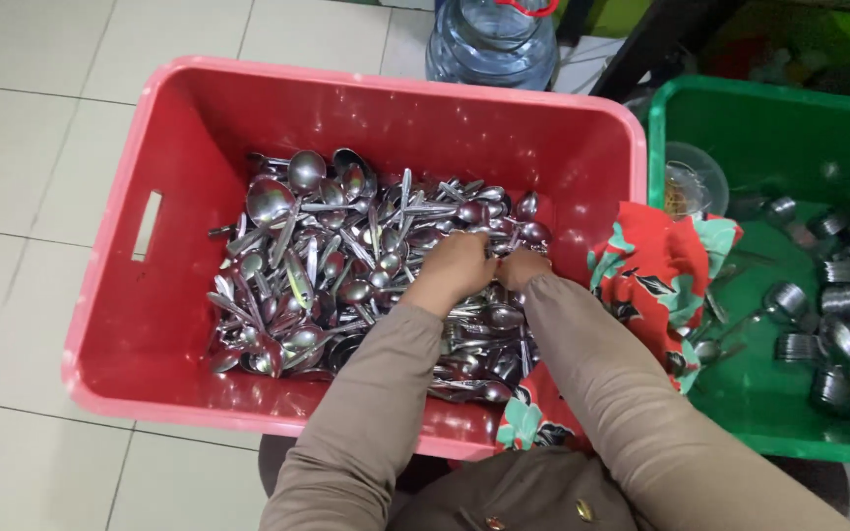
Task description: Sorting and wiping metal spoons from a bin.
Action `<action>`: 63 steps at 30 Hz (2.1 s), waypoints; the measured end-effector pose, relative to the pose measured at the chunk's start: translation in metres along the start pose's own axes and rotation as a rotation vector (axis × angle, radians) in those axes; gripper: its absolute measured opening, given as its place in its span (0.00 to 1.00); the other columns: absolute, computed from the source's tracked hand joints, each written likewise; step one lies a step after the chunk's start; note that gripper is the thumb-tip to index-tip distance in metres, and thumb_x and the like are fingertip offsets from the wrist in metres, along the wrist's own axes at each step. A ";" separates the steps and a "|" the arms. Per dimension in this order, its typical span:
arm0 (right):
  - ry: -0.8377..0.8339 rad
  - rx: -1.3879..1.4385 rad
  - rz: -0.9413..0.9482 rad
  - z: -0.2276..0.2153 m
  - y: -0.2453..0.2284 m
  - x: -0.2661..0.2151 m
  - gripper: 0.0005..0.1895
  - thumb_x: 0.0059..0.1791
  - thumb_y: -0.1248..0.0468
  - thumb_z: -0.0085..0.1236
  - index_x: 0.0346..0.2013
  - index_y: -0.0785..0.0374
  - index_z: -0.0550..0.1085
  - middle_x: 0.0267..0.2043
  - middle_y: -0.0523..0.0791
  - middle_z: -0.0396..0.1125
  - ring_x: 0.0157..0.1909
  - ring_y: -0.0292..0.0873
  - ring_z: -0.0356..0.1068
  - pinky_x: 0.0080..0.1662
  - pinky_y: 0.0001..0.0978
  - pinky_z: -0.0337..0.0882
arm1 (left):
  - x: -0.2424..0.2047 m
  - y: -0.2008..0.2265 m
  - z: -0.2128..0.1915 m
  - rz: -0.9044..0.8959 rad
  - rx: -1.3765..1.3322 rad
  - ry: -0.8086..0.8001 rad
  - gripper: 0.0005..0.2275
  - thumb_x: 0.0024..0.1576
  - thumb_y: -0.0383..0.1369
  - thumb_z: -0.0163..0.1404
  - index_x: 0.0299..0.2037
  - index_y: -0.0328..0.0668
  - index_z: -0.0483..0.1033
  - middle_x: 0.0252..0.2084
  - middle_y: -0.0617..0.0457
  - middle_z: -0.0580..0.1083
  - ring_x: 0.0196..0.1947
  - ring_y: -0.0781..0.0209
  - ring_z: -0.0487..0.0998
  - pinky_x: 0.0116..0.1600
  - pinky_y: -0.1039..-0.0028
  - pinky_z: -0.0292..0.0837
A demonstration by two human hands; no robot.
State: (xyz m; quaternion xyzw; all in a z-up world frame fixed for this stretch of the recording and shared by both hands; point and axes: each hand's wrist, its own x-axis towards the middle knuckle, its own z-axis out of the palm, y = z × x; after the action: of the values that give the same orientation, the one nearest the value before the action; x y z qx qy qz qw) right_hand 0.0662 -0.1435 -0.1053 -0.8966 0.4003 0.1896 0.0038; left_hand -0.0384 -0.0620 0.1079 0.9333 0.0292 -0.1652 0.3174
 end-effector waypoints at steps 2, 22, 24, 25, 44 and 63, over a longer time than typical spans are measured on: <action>-0.056 -0.078 -0.442 0.024 0.040 0.059 0.16 0.50 0.53 0.47 0.43 0.50 0.82 0.46 0.42 0.77 0.55 0.46 0.74 0.55 0.42 0.70 | -0.001 -0.001 0.008 -0.010 0.026 -0.056 0.20 0.57 0.39 0.50 0.53 0.29 0.78 0.48 0.28 0.77 0.55 0.30 0.77 0.57 0.46 0.74; 0.018 -1.103 -0.621 0.036 0.049 0.075 0.35 0.42 0.61 0.69 0.63 0.59 0.71 0.64 0.48 0.68 0.64 0.53 0.68 0.54 0.56 0.73 | 0.017 -0.009 0.025 -0.039 0.084 -0.162 0.21 0.56 0.42 0.48 0.48 0.29 0.81 0.49 0.33 0.79 0.57 0.35 0.78 0.59 0.48 0.74; -0.328 -0.973 -0.898 -0.037 0.066 0.032 0.29 0.49 0.60 0.58 0.66 0.59 0.69 0.65 0.46 0.67 0.64 0.48 0.70 0.51 0.43 0.77 | 0.015 -0.006 0.022 -0.040 0.110 -0.155 0.20 0.55 0.43 0.48 0.46 0.33 0.82 0.47 0.36 0.80 0.56 0.37 0.79 0.57 0.49 0.75; -0.325 -0.974 -0.899 -0.052 0.072 0.020 0.29 0.49 0.60 0.58 0.66 0.59 0.69 0.65 0.46 0.67 0.64 0.48 0.70 0.51 0.43 0.77 | 0.013 -0.004 0.021 -0.041 0.110 -0.153 0.20 0.55 0.43 0.48 0.46 0.33 0.82 0.47 0.36 0.80 0.56 0.37 0.79 0.57 0.49 0.75; -0.615 0.329 -1.323 -0.141 0.087 -0.027 0.23 0.31 0.70 0.65 0.41 0.59 0.80 0.36 0.43 0.75 0.42 0.46 0.75 0.42 0.40 0.73 | -0.017 0.015 -0.018 -0.016 -0.004 -0.159 0.24 0.60 0.27 0.40 0.68 0.50 0.57 0.62 0.33 0.71 0.65 0.30 0.69 0.65 0.33 0.55; 0.493 -0.281 -1.087 0.062 0.013 0.103 0.09 0.49 0.70 0.52 0.35 0.60 0.81 0.32 0.46 0.73 0.38 0.50 0.77 0.31 0.36 0.75 | -0.003 -0.022 -0.049 -0.121 -0.366 0.522 0.17 0.57 0.29 0.40 0.55 0.33 0.69 0.43 0.27 0.76 0.51 0.23 0.77 0.54 0.41 0.73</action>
State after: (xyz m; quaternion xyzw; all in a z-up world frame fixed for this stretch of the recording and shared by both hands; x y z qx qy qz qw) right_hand 0.0982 -0.2163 -0.1966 -0.9818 -0.1539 -0.0014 -0.1112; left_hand -0.0307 -0.0146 0.1323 0.8683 0.1944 0.0693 0.4511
